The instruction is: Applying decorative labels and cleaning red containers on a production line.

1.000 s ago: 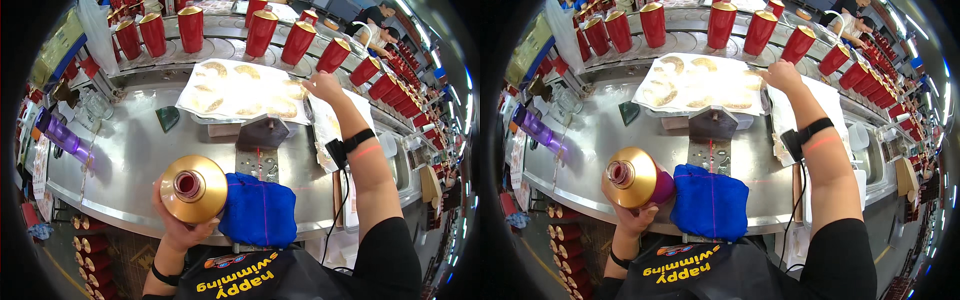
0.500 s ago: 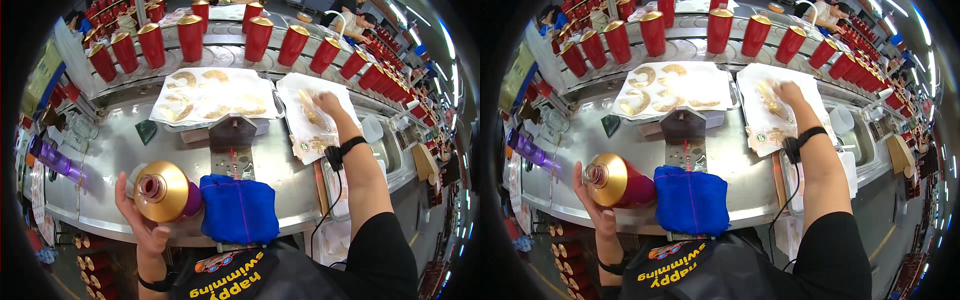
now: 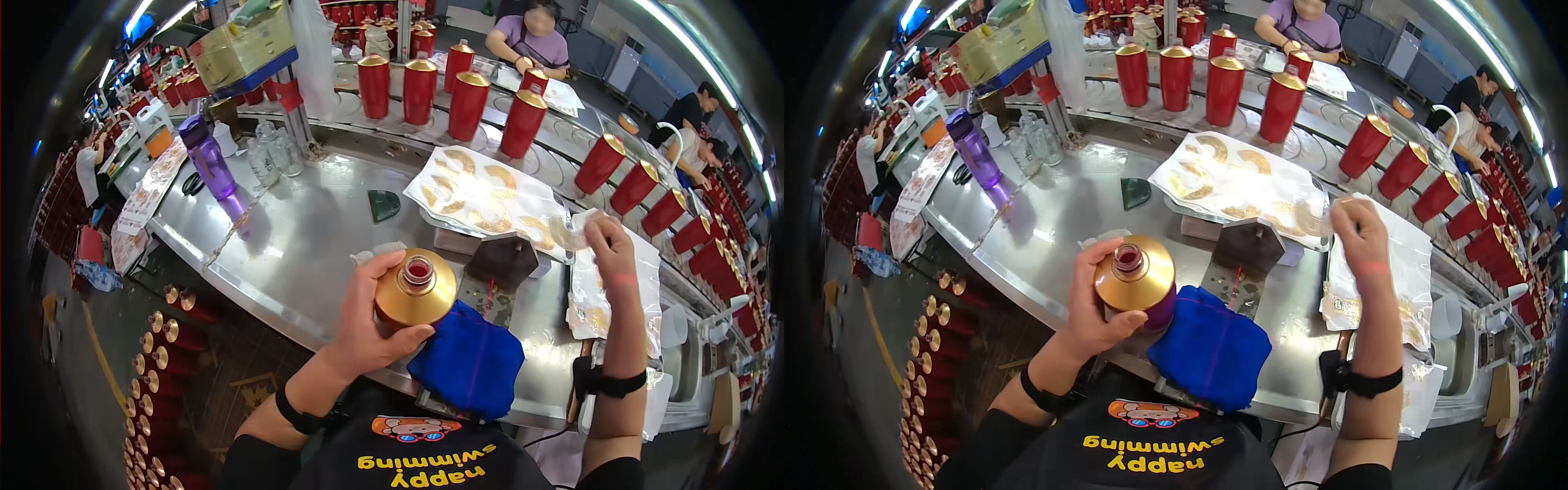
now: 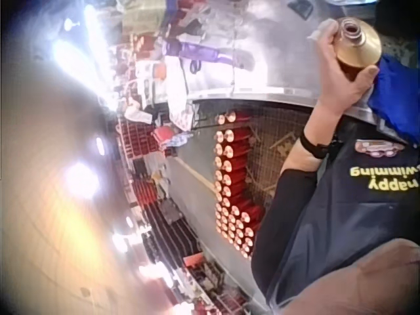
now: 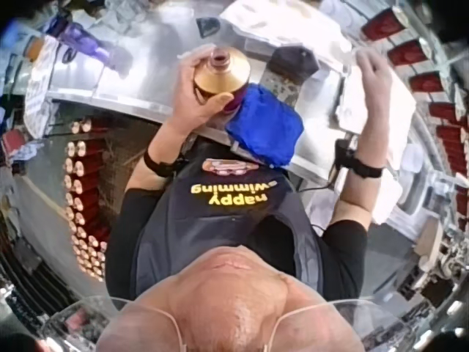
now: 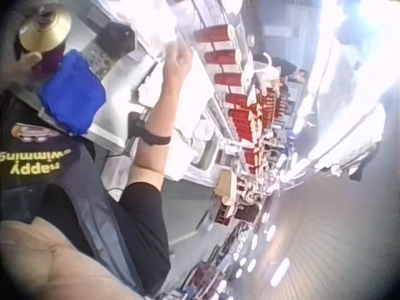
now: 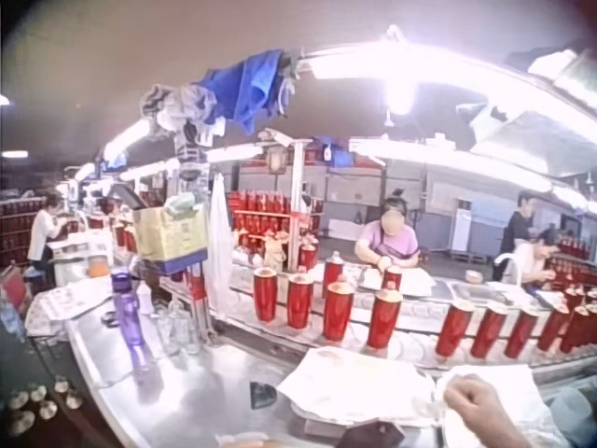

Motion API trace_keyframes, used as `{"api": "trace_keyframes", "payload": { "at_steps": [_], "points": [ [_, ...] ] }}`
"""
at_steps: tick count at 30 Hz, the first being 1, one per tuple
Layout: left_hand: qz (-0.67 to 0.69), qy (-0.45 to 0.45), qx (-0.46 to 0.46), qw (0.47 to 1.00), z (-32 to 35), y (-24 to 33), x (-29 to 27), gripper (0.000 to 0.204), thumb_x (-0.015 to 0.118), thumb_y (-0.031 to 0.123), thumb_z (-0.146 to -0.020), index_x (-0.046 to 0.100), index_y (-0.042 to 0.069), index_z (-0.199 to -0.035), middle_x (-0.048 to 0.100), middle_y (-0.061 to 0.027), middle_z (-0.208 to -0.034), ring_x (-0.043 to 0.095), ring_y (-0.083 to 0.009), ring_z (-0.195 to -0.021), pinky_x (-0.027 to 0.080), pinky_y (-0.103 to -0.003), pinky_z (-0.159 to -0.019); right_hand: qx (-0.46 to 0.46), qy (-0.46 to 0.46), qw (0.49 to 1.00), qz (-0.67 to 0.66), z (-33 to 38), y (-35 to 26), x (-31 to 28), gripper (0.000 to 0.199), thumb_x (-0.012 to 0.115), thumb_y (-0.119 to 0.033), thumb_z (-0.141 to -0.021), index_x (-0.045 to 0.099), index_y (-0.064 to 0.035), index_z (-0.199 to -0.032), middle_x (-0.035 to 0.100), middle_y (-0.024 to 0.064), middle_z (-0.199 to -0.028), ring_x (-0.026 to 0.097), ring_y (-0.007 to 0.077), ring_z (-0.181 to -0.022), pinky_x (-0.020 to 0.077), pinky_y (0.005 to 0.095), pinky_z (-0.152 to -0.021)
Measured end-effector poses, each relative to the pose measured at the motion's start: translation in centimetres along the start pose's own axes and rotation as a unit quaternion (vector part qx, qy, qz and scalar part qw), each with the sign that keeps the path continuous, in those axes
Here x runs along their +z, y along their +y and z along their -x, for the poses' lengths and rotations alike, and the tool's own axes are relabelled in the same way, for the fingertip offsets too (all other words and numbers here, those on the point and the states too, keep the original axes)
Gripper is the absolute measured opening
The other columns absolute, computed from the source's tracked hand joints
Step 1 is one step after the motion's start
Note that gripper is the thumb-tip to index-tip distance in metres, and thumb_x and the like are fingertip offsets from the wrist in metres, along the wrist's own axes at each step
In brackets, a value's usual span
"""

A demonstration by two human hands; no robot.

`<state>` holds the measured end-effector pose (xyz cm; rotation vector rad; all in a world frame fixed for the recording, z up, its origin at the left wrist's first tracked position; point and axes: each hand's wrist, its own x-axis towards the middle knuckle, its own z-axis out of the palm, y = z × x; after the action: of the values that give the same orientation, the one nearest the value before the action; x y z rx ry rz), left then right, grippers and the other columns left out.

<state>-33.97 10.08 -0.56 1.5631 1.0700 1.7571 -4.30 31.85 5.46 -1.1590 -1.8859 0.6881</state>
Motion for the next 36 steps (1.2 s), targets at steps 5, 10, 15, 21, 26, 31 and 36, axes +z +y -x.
{"api": "trace_keyframes", "payload": {
  "at_steps": [5, 10, 15, 21, 26, 31, 36],
  "points": [
    [-0.157, 0.013, 0.027, 0.987, 0.2, 0.1, -0.6, 0.083, 0.081, 0.031, -0.076, 0.034, -0.001, -0.136, 0.047, -0.0154, -0.126, 0.05, -0.0244, -0.117, 0.041, -0.036, -0.099, -0.028, -0.099, 0.907, -0.408, 5.2, -12.0, 7.1, 0.024, 0.057, -0.019, -0.097, 0.063, 0.001, -0.109, 0.056, -0.0023, -0.089, 0.049, 0.0026, -0.075, 0.0392, 0.0194, -0.065],
    [-0.055, -0.002, -0.024, 0.998, 0.2, -0.2, -1.4, 0.085, 0.082, 0.032, -0.074, 0.035, 0.0, -0.137, 0.045, -0.0149, -0.131, 0.045, -0.0254, -0.124, 0.036, -0.037, -0.104, -0.103, -0.126, 0.936, -0.314, 8.7, -13.8, 12.6, 0.016, 0.063, -0.015, -0.093, 0.067, 0.0008, -0.096, 0.057, 0.0114, -0.106, 0.054, 0.0177, -0.1, 0.0433, 0.0299, -0.088],
    [0.074, -0.039, -0.05, 0.995, -0.9, 0.5, -2.3, 0.081, 0.076, 0.035, -0.081, 0.033, 0.001, -0.14, 0.042, -0.0148, -0.137, 0.041, -0.0238, -0.128, 0.031, -0.037, -0.109, -0.143, -0.107, 0.945, -0.276, 9.5, -12.0, 13.7, 0.015, 0.065, -0.013, -0.091, 0.067, -0.0002, -0.096, 0.058, 0.0122, -0.108, 0.056, 0.0209, -0.102, 0.0429, 0.0304, -0.09],
    [0.196, -0.012, -0.1, 0.975, -0.9, 1.1, -2.0, 0.057, 0.056, 0.026, -0.095, 0.032, 0.003, -0.142, 0.043, -0.0118, -0.136, 0.04, -0.0198, -0.128, 0.028, -0.033, -0.11, -0.155, -0.104, 0.945, -0.268, 8.8, -11.9, 14.5, 0.013, 0.065, -0.011, -0.089, 0.066, 0.0002, -0.096, 0.059, 0.0126, -0.108, 0.056, 0.0212, -0.102, 0.0423, 0.0305, -0.091],
    [0.179, 0.003, -0.119, 0.977, -2.5, 0.6, -5.1, 0.054, 0.052, 0.017, -0.095, 0.032, 0.001, -0.143, 0.045, -0.0109, -0.135, 0.041, -0.0178, -0.127, 0.028, -0.032, -0.109, -0.112, -0.128, 0.935, -0.31, 7.0, -12.5, 17.7, 0.017, 0.067, -0.012, -0.089, 0.063, 0.0003, -0.101, 0.059, 0.0108, -0.111, 0.055, 0.0187, -0.105, 0.0406, 0.03, -0.095],
    [0.215, -0.004, -0.113, 0.97, -3.0, 0.4, -6.4, 0.056, 0.052, 0.013, -0.093, 0.03, 0.0, -0.143, 0.043, -0.0115, -0.136, 0.04, -0.018, -0.128, 0.028, -0.032, -0.11, -0.049, -0.161, 0.927, -0.335, 6.8, -12.7, 18.9, 0.028, 0.067, -0.016, -0.09, 0.058, -0.0015, -0.113, 0.058, 0.0077, -0.118, 0.052, 0.0157, -0.111, 0.0366, 0.0305, -0.101],
    [0.239, -0.004, -0.128, 0.962, -3.5, -0.1, -7.2, 0.057, 0.051, 0.017, -0.095, 0.029, 0.0, -0.144, 0.042, -0.012, -0.138, 0.039, -0.0181, -0.13, 0.027, -0.032, -0.11, -0.037, -0.177, 0.92, -0.348, 6.4, -12.7, 19.6, 0.032, 0.066, -0.018, -0.091, 0.056, -0.0019, -0.117, 0.057, 0.0076, -0.12, 0.05, 0.0169, -0.116, 0.0351, 0.0318, -0.103]
  ]
}}
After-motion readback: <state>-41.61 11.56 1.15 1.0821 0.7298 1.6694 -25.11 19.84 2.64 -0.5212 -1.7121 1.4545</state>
